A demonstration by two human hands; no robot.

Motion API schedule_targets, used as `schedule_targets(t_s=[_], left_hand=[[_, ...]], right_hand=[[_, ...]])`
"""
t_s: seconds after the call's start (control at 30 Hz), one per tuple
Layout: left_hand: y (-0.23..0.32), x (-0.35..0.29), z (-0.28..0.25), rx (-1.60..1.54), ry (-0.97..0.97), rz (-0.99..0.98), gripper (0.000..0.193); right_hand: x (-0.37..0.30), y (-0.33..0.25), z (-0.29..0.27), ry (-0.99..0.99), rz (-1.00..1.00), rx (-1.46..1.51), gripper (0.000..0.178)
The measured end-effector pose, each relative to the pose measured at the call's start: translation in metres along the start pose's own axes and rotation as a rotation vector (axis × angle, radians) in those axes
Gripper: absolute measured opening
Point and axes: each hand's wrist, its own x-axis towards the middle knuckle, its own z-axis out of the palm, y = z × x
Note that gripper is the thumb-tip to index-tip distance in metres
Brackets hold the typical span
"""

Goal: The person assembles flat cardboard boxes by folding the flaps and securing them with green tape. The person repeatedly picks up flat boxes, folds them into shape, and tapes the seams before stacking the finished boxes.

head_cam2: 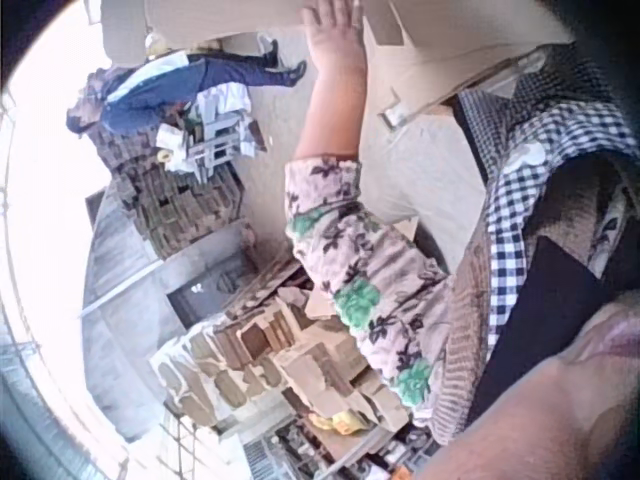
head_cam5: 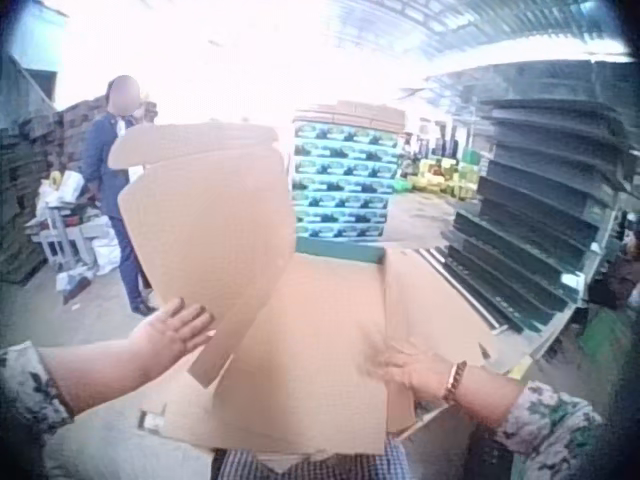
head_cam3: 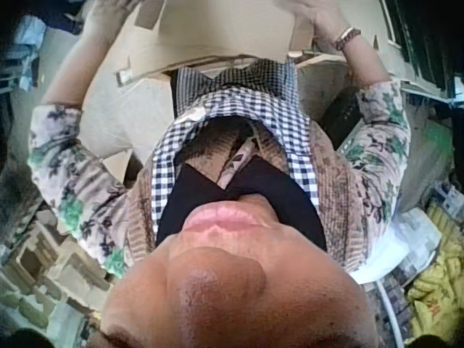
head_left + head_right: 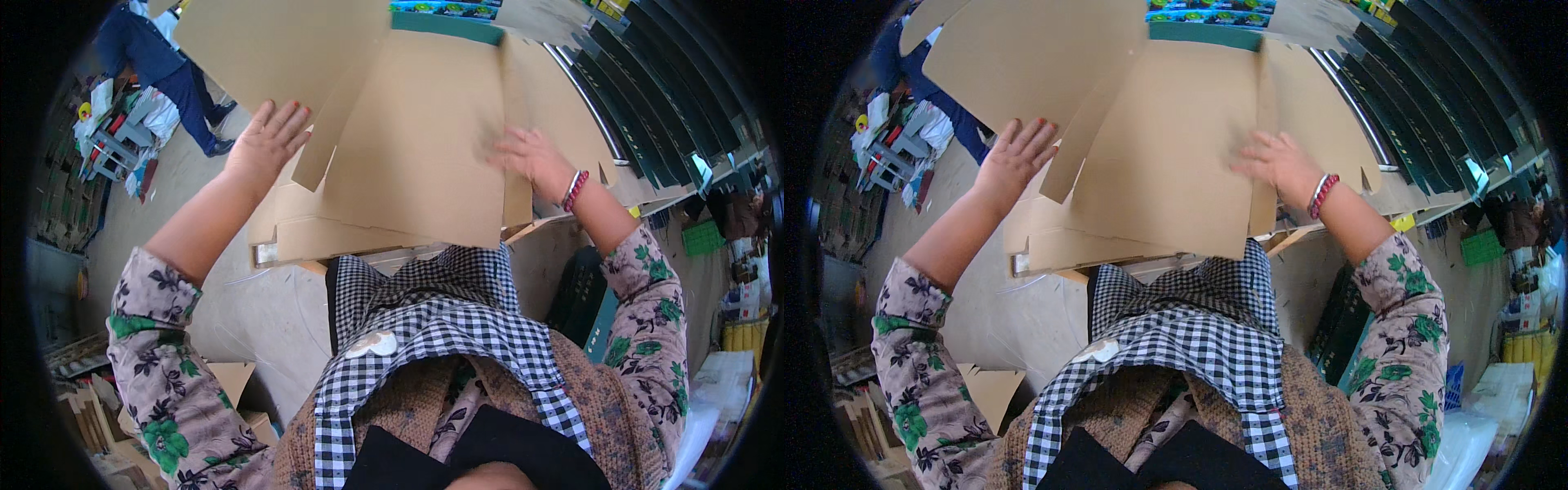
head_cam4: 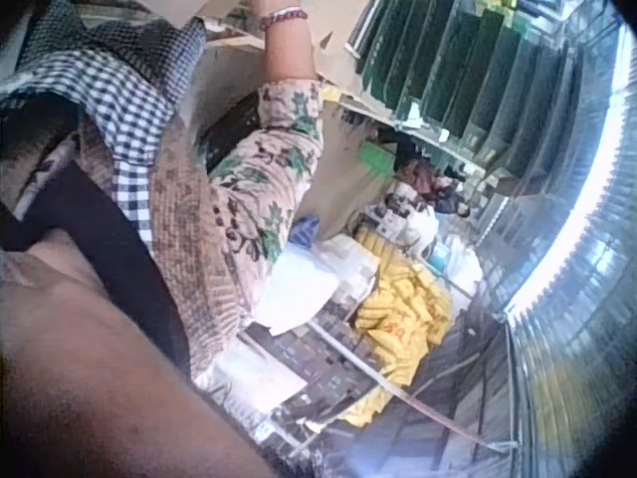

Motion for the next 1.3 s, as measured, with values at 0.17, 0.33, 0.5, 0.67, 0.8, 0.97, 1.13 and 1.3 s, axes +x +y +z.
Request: schedule_targets(t_s=[0.17, 0.33, 0.5, 0.67, 0.8, 0.97, 1.13, 1.3], left_hand=[[0.013, 0.052, 0.009, -0.24, 0.027, 0.05, 0.027], [0.029, 0.086, -0.014, -0.598, -0.126, -0.197, 0.013], [0.087, 0.093, -0.024, -0.598, 0.006, -0.549, 0.011], [0.111, 0.082, -0.046, -0.639, -0.085, -0.492, 0.017], [0.127, 0.058, -0.081, -0.617, -0.076, -0.222, 0.077], [0.121, 0.044, -0.096, -0.671, -0.321, -0.031, 0.11], [0.094, 0.057, -0.099, -0.898, -0.241, 0.016, 0.067], [0.073, 0.077, -0.107, -1.242, -0.192, -0.325, 0.042]], right_hand=[[-0.018, 0.003, -0.015, -0.116, 0.114, 0.176, 0.039], [-0.002, 0.011, -0.011, -0.186, 0.324, 0.335, 0.017], [0.011, -0.015, -0.005, -0.113, 0.37, 0.059, 0.025], [0.014, -0.029, -0.011, -0.079, 0.339, 0.038, 0.024], [0.012, -0.037, -0.013, -0.167, 0.389, 0.074, 0.023], [0.01, -0.046, -0.01, -0.128, 0.411, 0.077, 0.024], [0.009, -0.034, -0.007, -0.14, 0.346, 0.115, 0.029], [-0.002, -0.017, -0.026, -0.02, 0.254, 0.7, 0.063]])
